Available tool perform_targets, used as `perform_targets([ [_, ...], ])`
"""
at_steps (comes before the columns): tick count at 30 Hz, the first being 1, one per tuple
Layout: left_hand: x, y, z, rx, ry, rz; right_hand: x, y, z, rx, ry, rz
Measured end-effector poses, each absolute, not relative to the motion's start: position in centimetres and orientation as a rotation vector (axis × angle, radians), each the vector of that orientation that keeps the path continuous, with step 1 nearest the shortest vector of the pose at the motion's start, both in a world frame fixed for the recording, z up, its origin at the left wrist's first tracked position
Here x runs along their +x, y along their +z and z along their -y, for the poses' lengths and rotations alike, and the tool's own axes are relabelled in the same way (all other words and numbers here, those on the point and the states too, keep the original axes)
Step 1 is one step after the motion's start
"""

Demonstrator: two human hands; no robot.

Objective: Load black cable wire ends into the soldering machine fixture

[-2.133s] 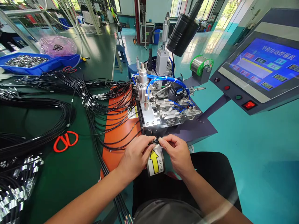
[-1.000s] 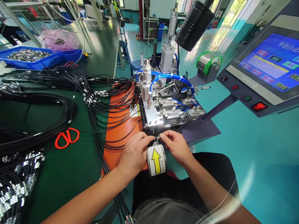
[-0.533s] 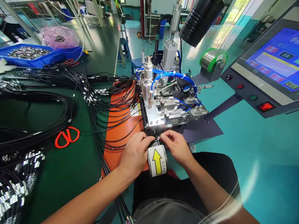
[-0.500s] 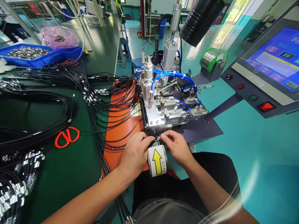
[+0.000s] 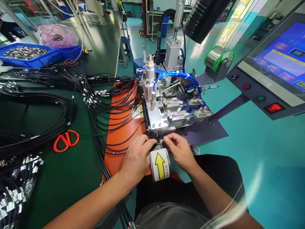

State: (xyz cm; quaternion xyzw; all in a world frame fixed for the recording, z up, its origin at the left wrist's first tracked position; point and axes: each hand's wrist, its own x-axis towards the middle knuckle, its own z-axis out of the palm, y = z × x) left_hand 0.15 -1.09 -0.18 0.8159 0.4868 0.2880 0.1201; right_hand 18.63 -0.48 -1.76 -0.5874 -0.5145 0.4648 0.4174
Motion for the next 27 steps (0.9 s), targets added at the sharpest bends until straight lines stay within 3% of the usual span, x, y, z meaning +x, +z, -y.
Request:
perform_targets([
  [27,0.17,-0.36,1.14,2.419,0.807,-1.447,17.86,-2.08,1.0,-1.513,1.11,1.284],
])
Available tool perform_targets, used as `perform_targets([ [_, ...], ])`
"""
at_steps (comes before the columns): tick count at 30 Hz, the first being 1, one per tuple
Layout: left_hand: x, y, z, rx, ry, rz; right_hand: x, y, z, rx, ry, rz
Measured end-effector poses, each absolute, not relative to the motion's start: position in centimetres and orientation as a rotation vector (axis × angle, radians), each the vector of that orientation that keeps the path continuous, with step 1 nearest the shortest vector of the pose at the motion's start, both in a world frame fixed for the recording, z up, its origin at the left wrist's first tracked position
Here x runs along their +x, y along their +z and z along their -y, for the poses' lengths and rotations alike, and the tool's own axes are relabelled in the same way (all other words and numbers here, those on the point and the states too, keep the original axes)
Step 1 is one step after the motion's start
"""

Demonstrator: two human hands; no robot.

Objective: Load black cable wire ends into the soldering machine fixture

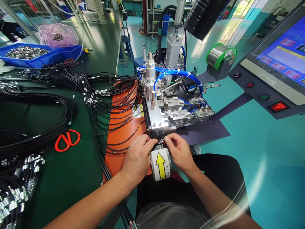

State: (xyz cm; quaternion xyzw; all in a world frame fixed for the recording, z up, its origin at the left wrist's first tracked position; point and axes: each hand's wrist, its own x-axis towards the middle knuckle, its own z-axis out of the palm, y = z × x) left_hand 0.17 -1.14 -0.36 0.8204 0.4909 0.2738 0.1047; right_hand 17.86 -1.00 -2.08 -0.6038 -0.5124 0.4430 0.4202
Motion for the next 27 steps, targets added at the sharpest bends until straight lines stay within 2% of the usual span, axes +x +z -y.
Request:
perform_targets([
  [15,0.2,-0.24,1.08,2.454,0.835,-1.412,17.23,-2.24,1.3,-1.581,1.017,1.323],
  [27,0.29,-0.26,1.11,2.492,0.758,-1.465,17.33,-2.46,1.24,-1.582,1.077,1.25],
])
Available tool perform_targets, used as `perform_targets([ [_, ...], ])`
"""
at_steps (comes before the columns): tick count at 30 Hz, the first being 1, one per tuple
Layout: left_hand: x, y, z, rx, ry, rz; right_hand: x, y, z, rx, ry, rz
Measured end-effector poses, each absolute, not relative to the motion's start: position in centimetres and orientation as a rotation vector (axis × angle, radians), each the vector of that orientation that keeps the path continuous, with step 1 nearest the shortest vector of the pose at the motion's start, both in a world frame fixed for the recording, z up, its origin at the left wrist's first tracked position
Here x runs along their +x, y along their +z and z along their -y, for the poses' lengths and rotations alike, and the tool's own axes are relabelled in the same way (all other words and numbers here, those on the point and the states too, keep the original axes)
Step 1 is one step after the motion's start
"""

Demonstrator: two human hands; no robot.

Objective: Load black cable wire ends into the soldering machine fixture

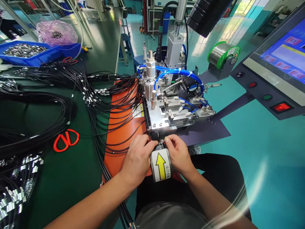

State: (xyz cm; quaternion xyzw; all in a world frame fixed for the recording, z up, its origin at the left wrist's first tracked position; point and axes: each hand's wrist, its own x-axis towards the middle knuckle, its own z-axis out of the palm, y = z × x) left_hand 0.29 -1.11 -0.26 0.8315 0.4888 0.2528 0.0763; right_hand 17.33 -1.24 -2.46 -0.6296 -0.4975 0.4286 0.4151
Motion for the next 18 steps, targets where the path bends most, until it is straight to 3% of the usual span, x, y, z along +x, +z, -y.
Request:
perform_targets([
  [11,0.3,-0.3,1.1,2.497,0.784,-1.457,18.1,0.0,2.2,-1.556,1.325,1.143],
  [18,0.2,-0.2,1.2,2.518,0.762,-1.463,17.5,0.0,2.0,-1.593,1.223,1.125],
])
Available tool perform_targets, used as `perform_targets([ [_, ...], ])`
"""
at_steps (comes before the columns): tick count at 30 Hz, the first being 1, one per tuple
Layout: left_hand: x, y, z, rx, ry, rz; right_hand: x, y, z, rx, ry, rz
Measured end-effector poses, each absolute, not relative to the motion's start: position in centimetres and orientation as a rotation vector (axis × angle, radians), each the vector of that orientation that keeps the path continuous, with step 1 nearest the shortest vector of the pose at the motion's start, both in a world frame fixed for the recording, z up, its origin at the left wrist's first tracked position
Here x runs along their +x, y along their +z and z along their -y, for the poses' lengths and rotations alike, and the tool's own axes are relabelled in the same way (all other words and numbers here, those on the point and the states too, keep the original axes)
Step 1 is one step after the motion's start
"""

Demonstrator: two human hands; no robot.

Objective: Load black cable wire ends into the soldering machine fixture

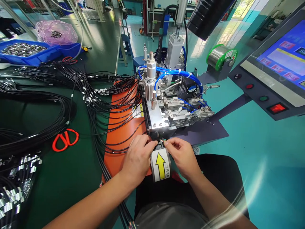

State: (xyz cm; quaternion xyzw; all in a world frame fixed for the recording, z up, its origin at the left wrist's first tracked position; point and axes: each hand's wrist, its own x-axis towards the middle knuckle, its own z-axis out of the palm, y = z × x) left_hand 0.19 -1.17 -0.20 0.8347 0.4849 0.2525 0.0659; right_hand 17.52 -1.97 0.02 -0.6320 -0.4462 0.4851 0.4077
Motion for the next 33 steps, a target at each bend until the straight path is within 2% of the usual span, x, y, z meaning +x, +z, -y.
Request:
perform_targets([
  [21,0.3,-0.3,1.1,2.5,0.79,-1.448,19.1,-0.2,1.0,-1.616,0.862,1.547],
  [33,0.4,-0.3,1.1,2.504,0.82,-1.443,18.8,0.7,0.5,-1.53,0.886,1.601],
])
